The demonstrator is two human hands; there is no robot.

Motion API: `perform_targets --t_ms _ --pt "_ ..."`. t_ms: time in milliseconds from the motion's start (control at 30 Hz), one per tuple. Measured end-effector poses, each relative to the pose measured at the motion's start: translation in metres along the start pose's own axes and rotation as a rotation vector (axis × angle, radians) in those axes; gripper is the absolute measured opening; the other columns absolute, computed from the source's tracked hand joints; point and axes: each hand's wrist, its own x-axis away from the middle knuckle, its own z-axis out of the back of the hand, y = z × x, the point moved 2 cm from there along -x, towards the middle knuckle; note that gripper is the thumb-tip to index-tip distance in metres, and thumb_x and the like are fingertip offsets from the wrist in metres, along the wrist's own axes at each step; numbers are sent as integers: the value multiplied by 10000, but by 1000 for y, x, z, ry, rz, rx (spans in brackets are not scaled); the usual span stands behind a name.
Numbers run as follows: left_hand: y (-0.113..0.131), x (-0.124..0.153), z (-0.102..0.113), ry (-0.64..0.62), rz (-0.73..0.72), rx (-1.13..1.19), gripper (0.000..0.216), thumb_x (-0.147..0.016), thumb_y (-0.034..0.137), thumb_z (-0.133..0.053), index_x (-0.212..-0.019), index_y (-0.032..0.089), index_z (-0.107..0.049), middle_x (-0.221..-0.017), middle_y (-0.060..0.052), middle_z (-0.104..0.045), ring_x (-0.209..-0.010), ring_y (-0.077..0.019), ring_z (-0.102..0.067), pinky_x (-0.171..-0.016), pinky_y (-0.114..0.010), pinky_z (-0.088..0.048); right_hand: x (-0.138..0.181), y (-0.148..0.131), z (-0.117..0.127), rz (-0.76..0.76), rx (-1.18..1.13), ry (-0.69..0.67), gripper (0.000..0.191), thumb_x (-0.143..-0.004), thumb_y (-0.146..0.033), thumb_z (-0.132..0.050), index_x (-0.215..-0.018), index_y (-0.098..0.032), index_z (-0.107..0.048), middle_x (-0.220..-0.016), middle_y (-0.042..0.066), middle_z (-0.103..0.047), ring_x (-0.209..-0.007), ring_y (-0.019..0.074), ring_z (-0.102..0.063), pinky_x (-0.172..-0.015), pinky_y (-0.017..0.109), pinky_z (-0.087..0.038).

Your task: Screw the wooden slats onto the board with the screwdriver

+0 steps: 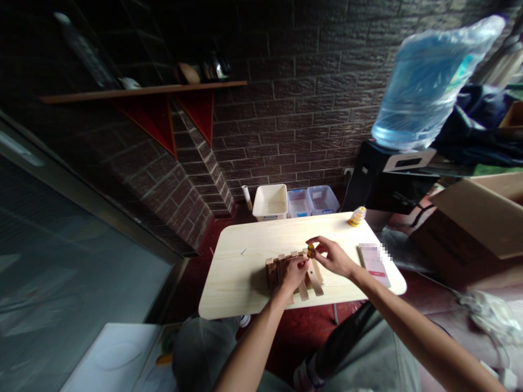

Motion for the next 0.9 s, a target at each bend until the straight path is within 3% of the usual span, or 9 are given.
perform_targets --t_ms 367,900 --pt "8 0 1 -64 -48 29 116 -800 173 -586 -732 161 -680 -686 -4 -658 -665 -135 -587 -658 -224 -447 6 8 2 25 -1 3 275 -942 -350 -552 -1175 -214 -601 -1011 88 -681 -819 184 -697 -763 329 -571" --pt "6 0 2 -23 -5 -1 137 -808 206 -581 -701 175 -661 -692 -4 -650 -709 -141 -586 -685 -220 -431 4 12 -5 30 -29 11 249 -926 -303 -567 -1159 -223 -600 -1055 87 -640 -804 171 -693 -730 319 -587"
